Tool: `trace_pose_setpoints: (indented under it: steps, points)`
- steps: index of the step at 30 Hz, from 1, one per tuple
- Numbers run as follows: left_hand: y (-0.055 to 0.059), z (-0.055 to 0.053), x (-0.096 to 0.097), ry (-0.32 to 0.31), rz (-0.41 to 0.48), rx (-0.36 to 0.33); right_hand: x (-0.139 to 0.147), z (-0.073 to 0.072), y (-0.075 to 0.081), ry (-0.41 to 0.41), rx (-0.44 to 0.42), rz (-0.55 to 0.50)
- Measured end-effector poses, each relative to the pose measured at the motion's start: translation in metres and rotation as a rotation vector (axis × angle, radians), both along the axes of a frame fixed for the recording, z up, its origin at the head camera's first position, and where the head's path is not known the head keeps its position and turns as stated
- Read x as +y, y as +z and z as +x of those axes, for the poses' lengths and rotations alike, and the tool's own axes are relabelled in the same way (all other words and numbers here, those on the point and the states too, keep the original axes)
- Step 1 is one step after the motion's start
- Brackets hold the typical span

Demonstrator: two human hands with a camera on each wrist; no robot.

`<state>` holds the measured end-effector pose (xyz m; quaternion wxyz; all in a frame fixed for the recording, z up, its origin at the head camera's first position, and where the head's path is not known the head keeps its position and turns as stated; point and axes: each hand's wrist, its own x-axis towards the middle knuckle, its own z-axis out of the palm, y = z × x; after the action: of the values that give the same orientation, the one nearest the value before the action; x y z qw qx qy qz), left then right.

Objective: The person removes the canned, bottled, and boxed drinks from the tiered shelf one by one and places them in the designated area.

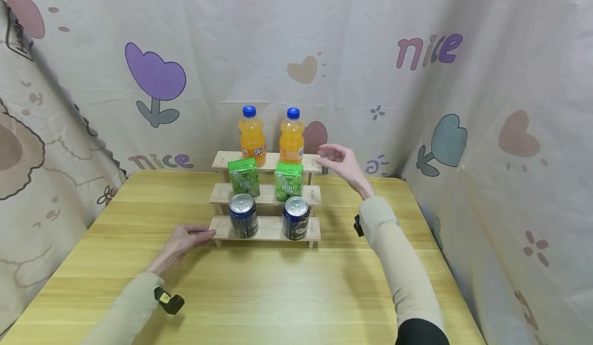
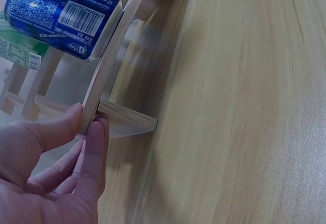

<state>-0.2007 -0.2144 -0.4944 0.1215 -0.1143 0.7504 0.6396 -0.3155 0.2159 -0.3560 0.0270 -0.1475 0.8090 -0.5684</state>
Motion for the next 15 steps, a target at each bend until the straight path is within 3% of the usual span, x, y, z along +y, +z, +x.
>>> trace_pose_setpoints:
  steps: [8,15]
  points:
    - [0.001,-0.002,-0.001,-0.001,0.066,-0.01,-0.021,-0.017,0.032,-0.001,0.051,-0.052]
    - [-0.001,-0.002,-0.002,-0.012,0.048,-0.008,-0.038,-0.028,0.053,-0.01,0.072,-0.026]
